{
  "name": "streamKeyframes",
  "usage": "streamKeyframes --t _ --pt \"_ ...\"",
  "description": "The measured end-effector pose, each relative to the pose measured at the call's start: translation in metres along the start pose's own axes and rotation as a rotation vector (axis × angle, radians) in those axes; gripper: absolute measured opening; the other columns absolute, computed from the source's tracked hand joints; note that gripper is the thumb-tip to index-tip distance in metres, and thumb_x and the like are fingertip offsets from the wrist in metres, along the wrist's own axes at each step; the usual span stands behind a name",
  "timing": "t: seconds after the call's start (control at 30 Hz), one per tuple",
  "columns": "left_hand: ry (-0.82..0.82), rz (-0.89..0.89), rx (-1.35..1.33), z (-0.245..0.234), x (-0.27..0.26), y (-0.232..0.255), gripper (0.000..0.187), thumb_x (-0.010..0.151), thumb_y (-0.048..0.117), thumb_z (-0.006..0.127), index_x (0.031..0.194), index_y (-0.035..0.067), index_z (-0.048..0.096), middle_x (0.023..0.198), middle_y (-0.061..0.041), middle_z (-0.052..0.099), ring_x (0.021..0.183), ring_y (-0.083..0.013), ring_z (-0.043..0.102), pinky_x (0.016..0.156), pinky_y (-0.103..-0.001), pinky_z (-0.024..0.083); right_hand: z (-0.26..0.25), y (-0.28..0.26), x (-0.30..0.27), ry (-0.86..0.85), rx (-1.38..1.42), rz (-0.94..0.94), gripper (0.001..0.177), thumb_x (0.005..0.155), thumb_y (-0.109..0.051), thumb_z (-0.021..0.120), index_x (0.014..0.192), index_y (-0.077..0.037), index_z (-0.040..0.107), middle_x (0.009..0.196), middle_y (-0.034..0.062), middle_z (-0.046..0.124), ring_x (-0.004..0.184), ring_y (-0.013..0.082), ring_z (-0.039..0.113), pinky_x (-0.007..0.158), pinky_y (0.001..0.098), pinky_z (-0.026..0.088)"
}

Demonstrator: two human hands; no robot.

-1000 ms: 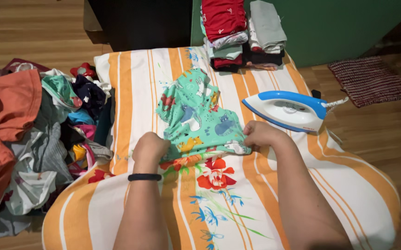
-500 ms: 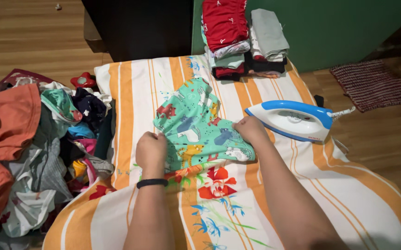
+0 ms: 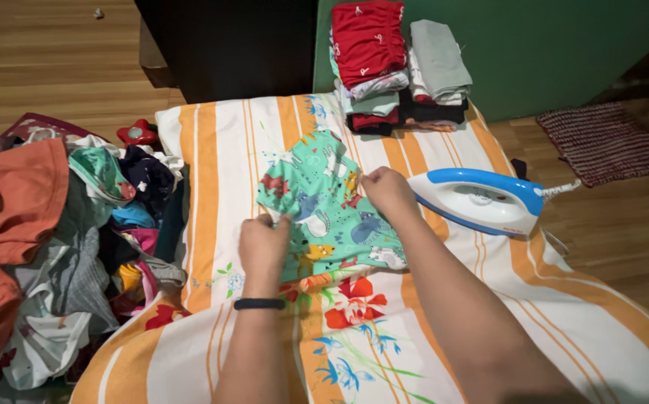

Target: The person irons a small green patterned garment on a floral-patterned ironing board cover. They smooth the fabric, use a blue and white iron to press it, and then fold the garment into a neat stack.

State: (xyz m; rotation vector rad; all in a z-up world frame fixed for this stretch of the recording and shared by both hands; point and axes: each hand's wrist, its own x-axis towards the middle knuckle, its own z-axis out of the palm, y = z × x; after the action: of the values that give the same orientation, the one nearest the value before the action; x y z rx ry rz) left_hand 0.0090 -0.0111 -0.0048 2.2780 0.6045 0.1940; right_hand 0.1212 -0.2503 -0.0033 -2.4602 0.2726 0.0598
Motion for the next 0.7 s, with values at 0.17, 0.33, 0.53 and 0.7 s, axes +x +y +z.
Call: streamKeyframes --t 0.17,0.33,0.53,0.7 --pt "-0.287 -0.125 -0.298 -0.002 0.013 -0.001 0.047 0.086 0.044 0.07 0.089 -0.003 0.074 0.078 -0.024 0.073 0.081 -0.0426 0.073 0.076 -0.048 0.056 0.021 -0.026 0.024 -0.12 -0.064 -0.028 0.051 0.082 -0.049 0.078 0.103 -0.003 0.071 0.094 0.0182 0.074 0.09 0.0323 0.072 0.082 0.0429 0.054" --pt "0.014 0.057 0.121 -0.001 -0.002 0.017 0.046 0.076 0.043 0.078 0.101 0.005 0.076 0.096 -0.025 0.071 0.088 -0.0446 0.068 0.074 -0.053 0.053 0.035 -0.018 0.058 -0.202 -0.08 -0.013 0.039 0.084 -0.035 0.076 0.103 -0.001 0.072 0.085 0.0164 0.075 0.078 0.0292 0.075 0.077 0.0408 0.056" --pt "-0.163 -0.077 0.266 0.008 0.0 0.025 0.049 0.081 0.038 0.075 0.116 0.004 0.069 0.107 -0.017 0.074 0.102 -0.0366 0.071 0.093 -0.054 0.05 0.043 -0.009 0.062 -0.239 0.016 0.045 0.029 0.088 -0.025 0.075 0.099 0.001 0.069 0.074 0.0144 0.074 0.06 0.0229 0.071 0.063 0.0373 0.054" --pt "-0.24 -0.012 0.126 0.025 0.013 0.013 0.049 0.084 0.043 0.076 0.111 0.002 0.07 0.109 -0.024 0.072 0.105 -0.0428 0.069 0.092 -0.049 0.053 0.048 -0.002 0.08 -0.324 0.272 0.073 0.022 0.093 -0.016 0.071 0.1 0.004 0.068 0.072 0.0152 0.071 0.051 0.0217 0.061 0.047 0.0356 0.047"
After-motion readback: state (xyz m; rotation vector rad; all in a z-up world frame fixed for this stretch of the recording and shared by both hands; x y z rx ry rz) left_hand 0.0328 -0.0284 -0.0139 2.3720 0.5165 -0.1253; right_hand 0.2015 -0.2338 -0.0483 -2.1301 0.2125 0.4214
